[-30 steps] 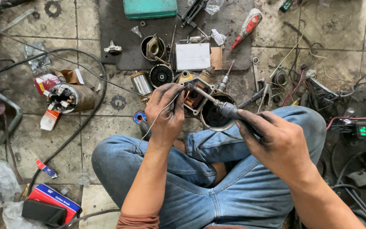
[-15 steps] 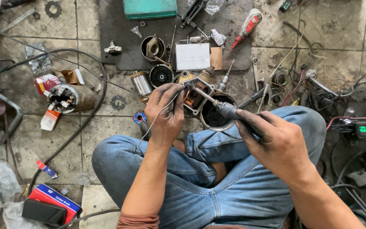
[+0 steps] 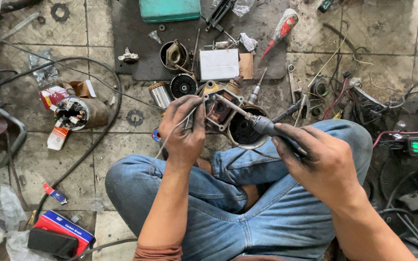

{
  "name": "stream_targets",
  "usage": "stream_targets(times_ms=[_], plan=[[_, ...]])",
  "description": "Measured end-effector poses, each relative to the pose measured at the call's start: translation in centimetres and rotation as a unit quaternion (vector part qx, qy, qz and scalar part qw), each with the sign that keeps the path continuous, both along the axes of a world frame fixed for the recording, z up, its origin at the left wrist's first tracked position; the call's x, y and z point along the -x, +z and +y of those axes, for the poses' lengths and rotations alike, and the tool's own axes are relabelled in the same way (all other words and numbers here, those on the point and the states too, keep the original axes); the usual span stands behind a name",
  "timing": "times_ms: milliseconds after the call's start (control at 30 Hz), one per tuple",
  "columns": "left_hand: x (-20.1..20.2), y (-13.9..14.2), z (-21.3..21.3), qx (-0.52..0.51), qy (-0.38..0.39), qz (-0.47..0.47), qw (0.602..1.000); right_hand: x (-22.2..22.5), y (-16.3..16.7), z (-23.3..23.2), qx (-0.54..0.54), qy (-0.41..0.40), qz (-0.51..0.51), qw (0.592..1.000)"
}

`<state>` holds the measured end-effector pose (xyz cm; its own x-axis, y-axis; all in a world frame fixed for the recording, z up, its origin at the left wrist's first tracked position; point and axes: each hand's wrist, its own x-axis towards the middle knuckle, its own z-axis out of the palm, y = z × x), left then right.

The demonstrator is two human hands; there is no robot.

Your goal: The person sits on the floor and works on an electric motor housing. They use pliers to adjust internal components, then use a soldering iron to solder wires inside the housing. The person also uses a screwdriver and a small brush on the motor parts.

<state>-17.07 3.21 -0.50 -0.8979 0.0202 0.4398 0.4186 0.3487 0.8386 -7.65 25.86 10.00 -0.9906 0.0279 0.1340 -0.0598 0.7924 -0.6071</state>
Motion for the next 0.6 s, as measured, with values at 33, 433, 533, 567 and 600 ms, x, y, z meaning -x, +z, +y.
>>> stream_targets(times_ms=[33, 433, 533, 567, 600], plan=[[-0.1, -0.2, -0.4, -0.047, 0.008, -0.017, 0.999, -0.3, -0.2, 0.4, 0.008, -0.010, 0.012, 1.000], [2.7, -6.9, -11.3, -0.382, 0.178, -0.116, 0.900, -2.2, -11.5, 6.6, 0.330, -0.201, 0.006, 0.922], [3.9, -9.0, -11.5, -0.367, 0.209, -0.147, 0.894, -1.7, -13.5, 7.2, 0.474, -0.244, -0.022, 0.846], [4.2, -9.5, -11.3, -0.363, 0.219, -0.159, 0.892, -1.6, -13.8, 7.5, 0.481, -0.248, -0.024, 0.840], [4.5, -9.9, -11.1, -0.359, 0.228, -0.171, 0.889, -1.5, -14.0, 7.9, 0.488, -0.253, -0.025, 0.835]])
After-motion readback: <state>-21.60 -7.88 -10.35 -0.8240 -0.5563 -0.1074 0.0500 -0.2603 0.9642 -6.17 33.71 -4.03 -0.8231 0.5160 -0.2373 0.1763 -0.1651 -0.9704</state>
